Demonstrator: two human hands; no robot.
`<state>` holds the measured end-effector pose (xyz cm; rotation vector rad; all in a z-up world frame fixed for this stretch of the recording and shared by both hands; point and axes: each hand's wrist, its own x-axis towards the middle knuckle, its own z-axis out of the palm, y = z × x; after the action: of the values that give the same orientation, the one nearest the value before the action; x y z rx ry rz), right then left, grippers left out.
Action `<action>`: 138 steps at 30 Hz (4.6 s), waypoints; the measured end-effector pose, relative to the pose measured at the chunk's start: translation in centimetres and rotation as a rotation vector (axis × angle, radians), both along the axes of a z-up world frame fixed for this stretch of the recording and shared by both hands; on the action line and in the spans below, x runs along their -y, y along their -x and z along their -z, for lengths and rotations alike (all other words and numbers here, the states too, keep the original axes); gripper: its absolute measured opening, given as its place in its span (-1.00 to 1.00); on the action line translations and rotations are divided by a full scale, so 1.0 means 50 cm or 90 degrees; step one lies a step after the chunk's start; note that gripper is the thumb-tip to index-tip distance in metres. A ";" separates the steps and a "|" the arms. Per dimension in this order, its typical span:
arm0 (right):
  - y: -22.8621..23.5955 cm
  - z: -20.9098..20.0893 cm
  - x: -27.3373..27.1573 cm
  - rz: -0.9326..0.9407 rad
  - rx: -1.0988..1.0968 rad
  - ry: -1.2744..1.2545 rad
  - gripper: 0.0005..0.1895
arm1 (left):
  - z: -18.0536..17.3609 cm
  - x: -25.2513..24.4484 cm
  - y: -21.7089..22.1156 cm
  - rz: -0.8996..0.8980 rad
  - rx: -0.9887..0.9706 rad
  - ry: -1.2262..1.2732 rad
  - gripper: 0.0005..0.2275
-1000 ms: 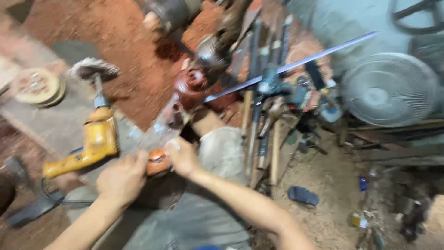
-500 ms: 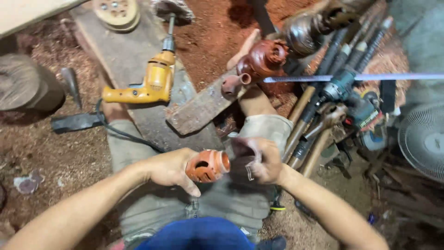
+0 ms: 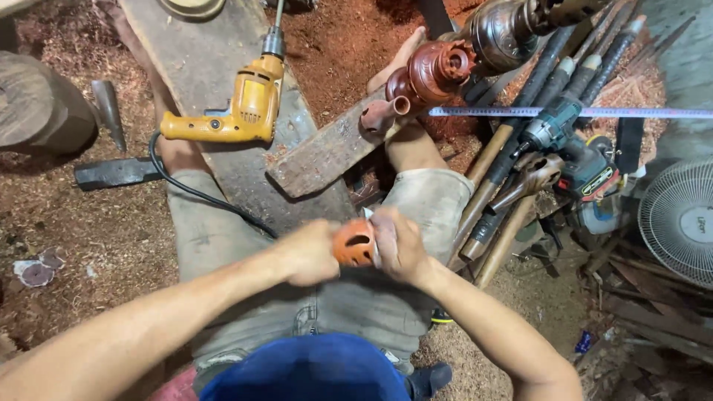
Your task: The recorder is sanding and cleaning various carved wooden pieces in a workshop environment.
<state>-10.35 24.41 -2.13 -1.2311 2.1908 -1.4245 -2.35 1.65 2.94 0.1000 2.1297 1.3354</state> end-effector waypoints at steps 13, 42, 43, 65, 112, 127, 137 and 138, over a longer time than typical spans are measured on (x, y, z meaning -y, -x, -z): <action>0.007 -0.134 0.070 -0.164 -0.302 0.033 -0.85 | -0.030 0.048 -0.026 0.086 0.129 -0.186 -0.72; 0.072 0.105 0.139 0.074 0.230 -0.140 -0.77 | 0.039 0.076 -0.018 -0.179 -0.174 0.389 -0.69; 0.098 0.102 0.123 0.079 0.228 -0.137 -0.77 | 0.046 0.067 -0.018 -0.175 -0.178 0.391 -0.69; 0.072 -0.097 0.164 -0.541 0.733 0.522 -0.29 | 0.058 -0.078 -0.044 -0.343 -0.164 -0.570 -0.63; 0.097 -0.158 0.195 0.297 0.352 0.367 -0.41 | 0.049 -0.104 0.075 -0.552 -0.197 0.062 -0.82; 0.092 -0.078 0.217 0.400 0.235 0.254 -0.54 | 0.122 -0.091 0.123 -0.524 -0.161 0.152 -0.90; 0.115 -0.139 0.164 -0.205 0.722 0.554 -0.41 | 0.073 -0.110 0.040 -0.342 0.260 -0.763 -0.76; 0.114 -0.140 0.154 -0.145 0.693 0.473 -0.43 | 0.082 -0.117 0.038 -0.385 0.242 -0.742 -0.71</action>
<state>-16.03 16.69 4.89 -0.5300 0.7981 -2.1482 -4.27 7.48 -1.16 -0.3275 0.8554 2.5406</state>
